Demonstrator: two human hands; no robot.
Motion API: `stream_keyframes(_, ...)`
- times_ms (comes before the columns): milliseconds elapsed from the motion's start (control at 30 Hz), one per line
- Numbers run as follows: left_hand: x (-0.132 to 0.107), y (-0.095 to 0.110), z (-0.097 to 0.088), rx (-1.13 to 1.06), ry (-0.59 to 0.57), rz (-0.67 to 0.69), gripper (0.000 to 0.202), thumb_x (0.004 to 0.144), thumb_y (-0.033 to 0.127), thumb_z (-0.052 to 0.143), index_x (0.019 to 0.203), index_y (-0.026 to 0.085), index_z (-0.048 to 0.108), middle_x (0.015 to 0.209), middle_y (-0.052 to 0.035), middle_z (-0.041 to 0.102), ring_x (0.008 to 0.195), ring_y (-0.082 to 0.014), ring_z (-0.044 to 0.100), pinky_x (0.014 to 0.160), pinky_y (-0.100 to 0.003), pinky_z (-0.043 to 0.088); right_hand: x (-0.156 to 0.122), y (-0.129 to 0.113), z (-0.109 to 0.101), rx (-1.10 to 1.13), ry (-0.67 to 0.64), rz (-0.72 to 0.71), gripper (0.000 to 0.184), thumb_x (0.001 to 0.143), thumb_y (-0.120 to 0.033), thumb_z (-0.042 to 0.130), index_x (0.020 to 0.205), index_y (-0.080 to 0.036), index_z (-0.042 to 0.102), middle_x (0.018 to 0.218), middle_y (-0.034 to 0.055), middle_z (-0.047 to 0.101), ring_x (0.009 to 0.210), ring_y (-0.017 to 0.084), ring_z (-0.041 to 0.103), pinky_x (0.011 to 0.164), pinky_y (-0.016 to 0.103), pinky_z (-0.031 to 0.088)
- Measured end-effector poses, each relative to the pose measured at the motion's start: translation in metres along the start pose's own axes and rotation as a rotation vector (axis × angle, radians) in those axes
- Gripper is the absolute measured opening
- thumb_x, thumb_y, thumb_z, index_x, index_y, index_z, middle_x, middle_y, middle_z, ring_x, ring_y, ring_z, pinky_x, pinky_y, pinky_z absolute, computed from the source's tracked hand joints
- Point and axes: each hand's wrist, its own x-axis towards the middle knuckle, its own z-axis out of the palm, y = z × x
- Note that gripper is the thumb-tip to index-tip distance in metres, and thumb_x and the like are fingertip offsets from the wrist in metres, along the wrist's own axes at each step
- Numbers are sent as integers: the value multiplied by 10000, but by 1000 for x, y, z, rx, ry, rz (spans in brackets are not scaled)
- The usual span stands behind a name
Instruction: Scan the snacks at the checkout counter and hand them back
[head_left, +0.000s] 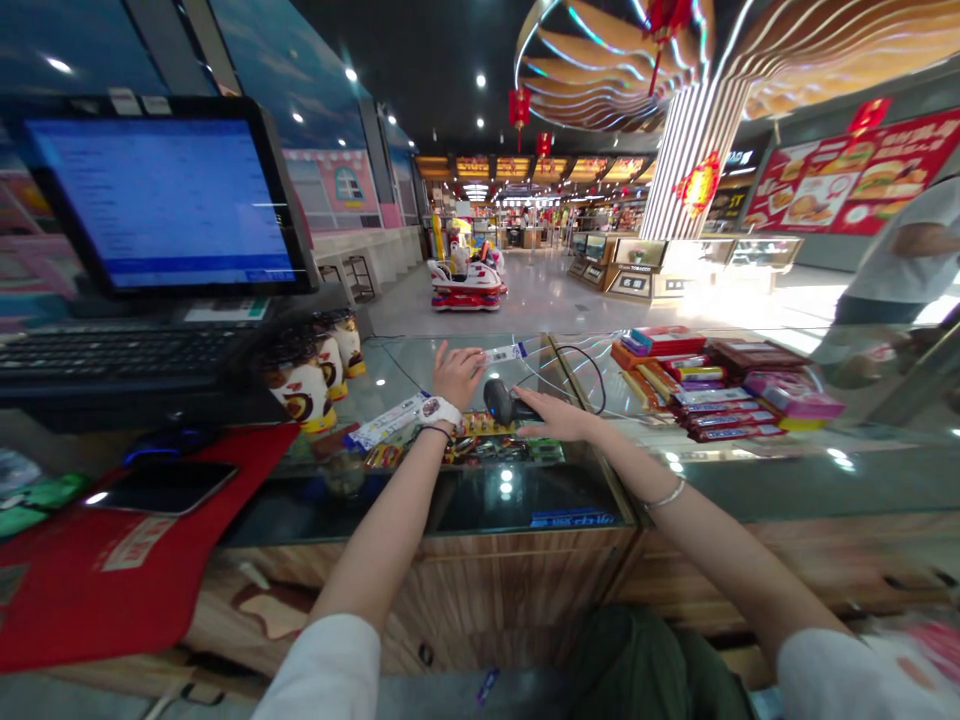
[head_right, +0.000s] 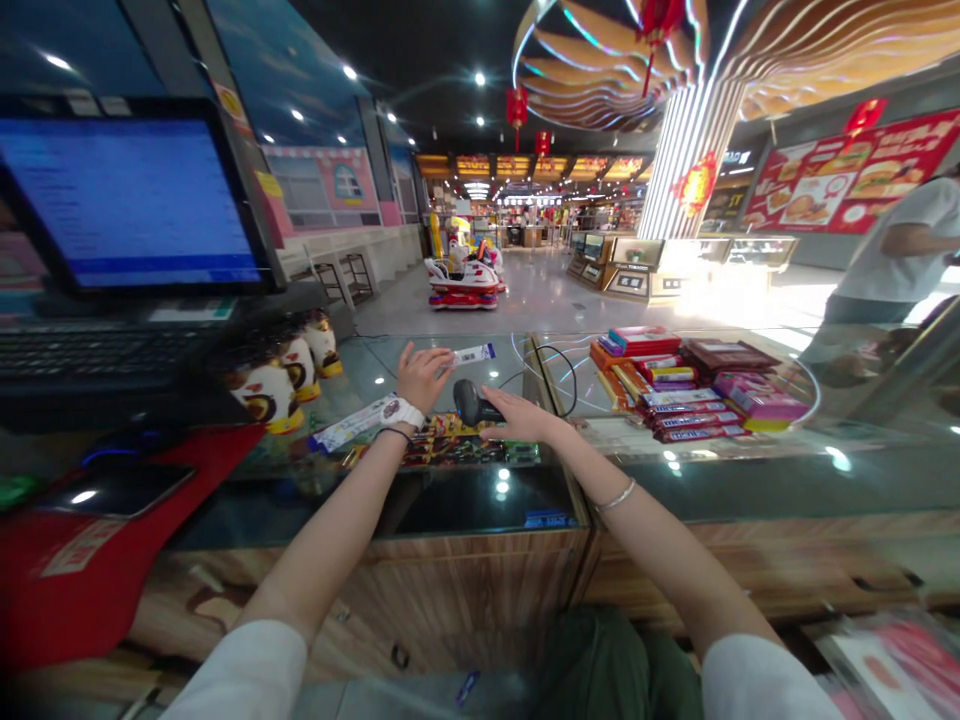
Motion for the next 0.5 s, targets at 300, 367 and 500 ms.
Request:
stream_keyframes(300, -1, 0, 1, -12, -18, -9, 186, 929, 265, 582, 1054, 286, 717, 1159, -14, 736, 1101, -219, 652, 1235, -527, 221, 1, 9, 7, -89, 11, -84, 665, 918, -219, 578, 1534, -163, 336, 1563, 176, 393, 1444, 253, 392, 1173, 463, 383)
stream_keyframes(367, -2, -2, 3, -17, -17, -13, 181, 926, 262, 582, 1042, 292, 718, 1151, -8, 737, 1098, -218, 652, 1237, -527, 216, 2, 8, 7, -88, 17, -74, 663, 897, -166, 570, 1524, -171, 354, 1543, 167, 431, 1413, 245, 444, 1153, 452, 411)
stream_keyframes(500, -2, -2, 3, -13, -21, -14, 177, 920, 263, 587, 1032, 292, 721, 1140, -8, 740, 1090, -221, 653, 1234, -531, 222, 2, -1, 3, -103, 15, -61, 656, 848, -113, 571, 1483, -139, 410, 1483, 180, 507, 1338, 250, 535, 1106, 424, 454)
